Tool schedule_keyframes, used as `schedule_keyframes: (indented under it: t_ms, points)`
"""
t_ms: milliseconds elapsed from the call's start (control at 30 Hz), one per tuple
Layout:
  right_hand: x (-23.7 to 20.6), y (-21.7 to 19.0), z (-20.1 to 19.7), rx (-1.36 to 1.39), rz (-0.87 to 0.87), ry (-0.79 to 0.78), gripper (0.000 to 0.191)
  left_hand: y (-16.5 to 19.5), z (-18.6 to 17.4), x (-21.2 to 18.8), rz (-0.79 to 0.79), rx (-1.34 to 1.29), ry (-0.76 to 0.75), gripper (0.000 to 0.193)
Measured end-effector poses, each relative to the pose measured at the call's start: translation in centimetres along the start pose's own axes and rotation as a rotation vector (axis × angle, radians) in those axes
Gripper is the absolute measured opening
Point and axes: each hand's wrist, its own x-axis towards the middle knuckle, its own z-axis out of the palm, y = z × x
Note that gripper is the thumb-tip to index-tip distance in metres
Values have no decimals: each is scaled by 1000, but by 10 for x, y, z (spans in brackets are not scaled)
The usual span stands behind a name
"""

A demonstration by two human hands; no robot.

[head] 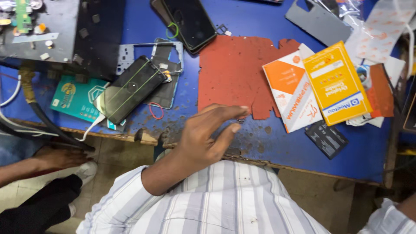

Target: The person uses a screwdriver and a utility knife to work on the internal components of a disassembled smartphone. They then attach a green rubber band to the phone and connect a charging cable to test it. Finally, they handle a new screen protector package and another phone chassis.

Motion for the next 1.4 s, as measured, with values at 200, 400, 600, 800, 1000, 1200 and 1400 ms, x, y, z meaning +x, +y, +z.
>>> schedule_keyframes:
  t_ms: [200, 400, 600, 800, 1000, 1200, 1400]
  points:
    - [-19, -54, 36, 51, 126, -256, 74, -6, 63, 28, -277, -872, -153, 52]
    - [-42, -41, 91, 2, 189, -398, 70, -30, 79, 12, -505, -1081, 15, 36]
    - [-47, -31, 96, -24, 66, -375, 52, -44, 72, 4, -503, -1079, 87, 29]
    - [-55, -12, 93, -54, 118, -374, 37, -48, 75, 2, -539, -1033, 93, 30]
    - [-60, -3, 103, 112, 158, -322, 35, -55, 73, 0, -485, -990, 89, 30]
    - [-65, -8, 117, 145, 254, -289, 42, -59, 64, 2, -488, -911, 100, 28]
    - [-66, 4, 133, 246, 284, -309, 49, -54, 43, 3, -479, -839, 115, 33]
